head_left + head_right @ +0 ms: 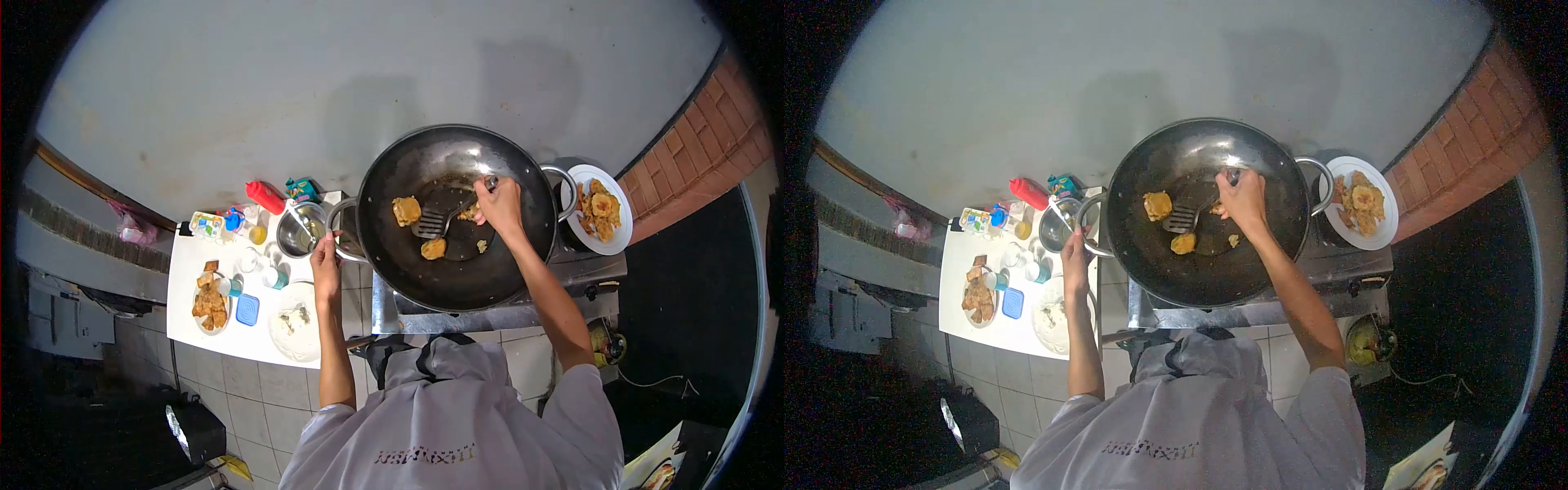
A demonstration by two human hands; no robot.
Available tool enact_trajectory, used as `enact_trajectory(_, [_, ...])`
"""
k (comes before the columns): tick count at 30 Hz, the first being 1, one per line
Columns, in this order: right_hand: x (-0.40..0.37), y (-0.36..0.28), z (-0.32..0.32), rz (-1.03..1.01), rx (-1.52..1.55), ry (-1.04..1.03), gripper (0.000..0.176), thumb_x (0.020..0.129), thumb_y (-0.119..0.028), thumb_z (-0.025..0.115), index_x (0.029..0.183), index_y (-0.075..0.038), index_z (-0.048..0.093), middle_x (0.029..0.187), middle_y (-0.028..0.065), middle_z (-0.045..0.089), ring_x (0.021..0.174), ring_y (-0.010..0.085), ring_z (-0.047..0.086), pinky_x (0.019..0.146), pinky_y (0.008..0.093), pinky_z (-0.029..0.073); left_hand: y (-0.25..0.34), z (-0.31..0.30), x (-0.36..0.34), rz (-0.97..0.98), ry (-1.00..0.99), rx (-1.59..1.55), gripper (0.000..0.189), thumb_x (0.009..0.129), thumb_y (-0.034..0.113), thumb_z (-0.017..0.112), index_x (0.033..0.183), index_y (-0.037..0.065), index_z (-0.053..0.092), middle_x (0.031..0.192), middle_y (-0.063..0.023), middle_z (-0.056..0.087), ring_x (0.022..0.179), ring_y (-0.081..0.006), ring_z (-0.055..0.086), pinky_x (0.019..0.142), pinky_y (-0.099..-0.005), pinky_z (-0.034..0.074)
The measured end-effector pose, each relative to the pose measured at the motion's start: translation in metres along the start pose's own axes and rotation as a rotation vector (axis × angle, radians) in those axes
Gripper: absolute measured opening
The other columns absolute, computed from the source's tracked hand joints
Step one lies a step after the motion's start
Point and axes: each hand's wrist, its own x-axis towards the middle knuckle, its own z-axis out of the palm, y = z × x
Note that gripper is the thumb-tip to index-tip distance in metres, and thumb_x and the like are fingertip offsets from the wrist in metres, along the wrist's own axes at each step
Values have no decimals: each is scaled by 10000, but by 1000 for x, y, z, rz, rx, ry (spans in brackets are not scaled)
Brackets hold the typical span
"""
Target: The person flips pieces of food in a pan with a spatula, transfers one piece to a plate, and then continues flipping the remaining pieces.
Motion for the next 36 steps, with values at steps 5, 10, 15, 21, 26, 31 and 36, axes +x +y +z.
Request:
enact_trajectory(5, [0, 6, 2, 6, 58, 11, 306, 871, -153, 528, 661, 64, 576, 455, 97, 527, 373, 173, 567, 328, 279, 446, -4, -3, 1, -3, 7, -3, 362, 924, 407, 478, 1018, 91, 628, 640, 91, 393, 581, -22, 338, 572, -186, 304])
enact_trajectory(10, [-1, 2, -3, 8, 108, 2, 310, 881, -166, 523, 698, 76, 590, 484, 88, 526, 379, 166, 564, 327, 269, 439, 0, -2, -1, 4, 9, 14, 357, 924, 405, 481, 1009, 91, 630, 631, 97, 329, 576, -24, 314, 572, -186, 299])
enact_trajectory(15, [-6, -15, -9, -15, 121, 66, 340, 867, -150, 533, 579, 31, 521, 448, 89, 529, 374, 165, 567, 326, 278, 435, 3, -1, -2, 10, 11, 48, 355, 925, 404, 479, 1013, 95, 629, 639, 88, 395, 576, -21, 333, 568, -184, 302])
enact_trajectory(21, [-9, -28, -8, -80, 126, 75, 348, 871, -162, 538, 582, 32, 516, 454, 90, 525, 378, 157, 563, 326, 273, 431, 3, -2, -2, -2, -32, 40, 397, 932, 411, 451, 1041, 57, 597, 748, 47, 484, 646, -43, 429, 616, -206, 373])
enact_trajectory(26, [-13, -42, 3, -55, 142, 56, 327, 872, -170, 541, 621, 39, 541, 455, 76, 514, 380, 145, 556, 333, 264, 439, 4, -1, -2, -8, -20, 36, 394, 932, 412, 454, 1030, 57, 595, 732, 48, 473, 624, -42, 419, 596, -203, 370])
enact_trajectory(31, [-14, -42, 18, -99, 133, 24, 308, 874, -187, 542, 692, 55, 599, 471, 80, 535, 383, 142, 556, 345, 259, 446, 2, -2, 0, 7, -26, 36, 387, 931, 408, 456, 1025, 60, 596, 716, 53, 468, 614, -39, 412, 582, -198, 361])
enact_trajectory(36, [-10, -44, 4, -123, 59, 143, 283, 866, -161, 550, 676, 42, 603, 449, 79, 525, 402, 151, 581, 372, 261, 431, -1, -7, 1, -5, -25, 49, 376, 932, 403, 458, 1021, 68, 603, 708, 60, 464, 611, -33, 404, 578, -194, 349])
